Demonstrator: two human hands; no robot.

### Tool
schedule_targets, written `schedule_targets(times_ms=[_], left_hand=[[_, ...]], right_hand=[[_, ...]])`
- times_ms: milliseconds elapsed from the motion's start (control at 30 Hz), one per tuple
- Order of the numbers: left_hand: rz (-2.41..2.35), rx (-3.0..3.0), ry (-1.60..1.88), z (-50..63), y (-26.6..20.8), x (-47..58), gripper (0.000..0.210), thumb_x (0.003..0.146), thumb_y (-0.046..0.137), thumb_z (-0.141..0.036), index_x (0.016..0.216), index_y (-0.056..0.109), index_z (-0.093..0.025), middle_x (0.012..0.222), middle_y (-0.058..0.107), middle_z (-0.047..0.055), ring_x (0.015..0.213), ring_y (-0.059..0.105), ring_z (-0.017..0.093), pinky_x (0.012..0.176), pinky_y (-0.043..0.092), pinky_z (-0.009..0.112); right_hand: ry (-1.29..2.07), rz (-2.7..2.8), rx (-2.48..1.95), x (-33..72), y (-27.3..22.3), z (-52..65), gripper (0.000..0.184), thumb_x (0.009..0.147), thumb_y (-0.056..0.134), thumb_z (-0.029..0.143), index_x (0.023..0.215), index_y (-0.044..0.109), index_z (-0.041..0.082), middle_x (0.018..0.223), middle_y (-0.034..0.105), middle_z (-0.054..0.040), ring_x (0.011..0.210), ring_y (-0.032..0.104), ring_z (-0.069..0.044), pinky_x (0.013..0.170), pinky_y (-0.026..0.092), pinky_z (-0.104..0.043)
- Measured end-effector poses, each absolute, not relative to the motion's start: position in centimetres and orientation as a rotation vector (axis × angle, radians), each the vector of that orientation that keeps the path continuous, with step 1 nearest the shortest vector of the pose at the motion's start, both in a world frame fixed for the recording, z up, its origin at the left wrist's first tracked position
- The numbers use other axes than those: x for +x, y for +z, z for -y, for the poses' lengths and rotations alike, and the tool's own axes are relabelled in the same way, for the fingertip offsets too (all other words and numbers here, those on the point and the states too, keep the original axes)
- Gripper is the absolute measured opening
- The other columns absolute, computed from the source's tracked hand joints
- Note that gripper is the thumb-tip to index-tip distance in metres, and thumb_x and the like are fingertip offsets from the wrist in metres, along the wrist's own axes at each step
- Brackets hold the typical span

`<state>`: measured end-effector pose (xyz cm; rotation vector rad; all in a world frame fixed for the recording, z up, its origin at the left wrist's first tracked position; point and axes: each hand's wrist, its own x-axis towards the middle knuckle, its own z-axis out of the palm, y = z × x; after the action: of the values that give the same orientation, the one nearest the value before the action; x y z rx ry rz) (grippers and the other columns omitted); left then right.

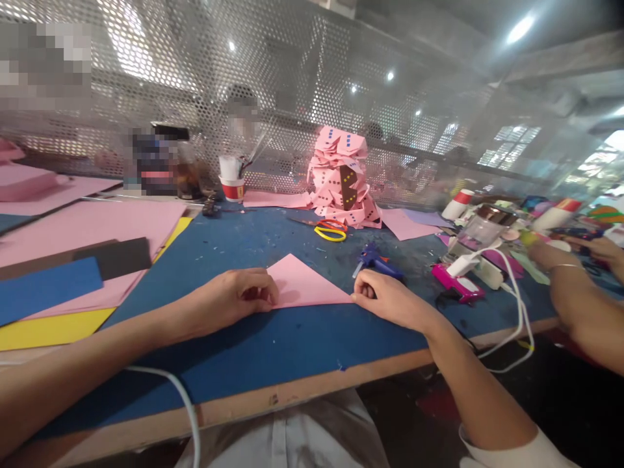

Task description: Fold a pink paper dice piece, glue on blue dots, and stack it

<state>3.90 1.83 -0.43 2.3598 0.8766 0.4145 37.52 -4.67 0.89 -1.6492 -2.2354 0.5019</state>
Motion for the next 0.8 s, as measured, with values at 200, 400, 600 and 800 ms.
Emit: schedule_targets(times_ms=[200,400,600,800], left_hand=[[-0.861,2.353,0.441,-1.69,-0.28,3.89,0.013,0.09,0.06,-0.027,0.089,0.072,-0.024,0.092,0.068,0.0,0.082,0.062,0.016,0.074,0.046,0.025],[-0.847,2.367,0.477,-1.54,-0.17,3.95,0.012,0.089,0.061,-0.023,0.086,0.073,-0.023,0.094,0.069,0.0,0.084,0.064,0.015,0.076,0.047,0.025],[-0.816,2.45,0.476,-1.25,0.06,4.03,0.014,0.091,0.058,-0.017,0.085,0.071,-0.021,0.094,0.068,0.001,0.083,0.063,0.015,0.075,0.046,0.024],[-0.819,2.508,0.445,-1.03,0.35,4.06,0.016,0.091,0.055,-0.013,0.087,0.069,-0.022,0.096,0.068,0.0,0.084,0.062,0.014,0.075,0.044,0.023]], right_hand=[[0.5,2.243,-1.636,37.54,0.87,4.71,0.013,0.093,0.056,0.029,0.083,0.054,0.022,0.08,0.06,0.0018,0.07,0.056,-0.013,0.064,0.041,-0.026],[0.497,2.246,-1.631,37.52,0.92,4.65,0.013,0.093,0.056,0.029,0.083,0.054,0.021,0.08,0.06,0.0011,0.07,0.055,-0.013,0.064,0.041,-0.026],[0.509,2.234,-1.63,37.4,0.98,4.65,0.013,0.092,0.057,0.029,0.082,0.054,0.021,0.079,0.061,0.0,0.07,0.055,-0.014,0.062,0.041,-0.027],[0.497,2.245,-1.64,37.44,1.09,4.81,0.011,0.092,0.055,0.027,0.082,0.054,0.022,0.078,0.06,0.0014,0.069,0.055,-0.014,0.063,0.041,-0.027]])
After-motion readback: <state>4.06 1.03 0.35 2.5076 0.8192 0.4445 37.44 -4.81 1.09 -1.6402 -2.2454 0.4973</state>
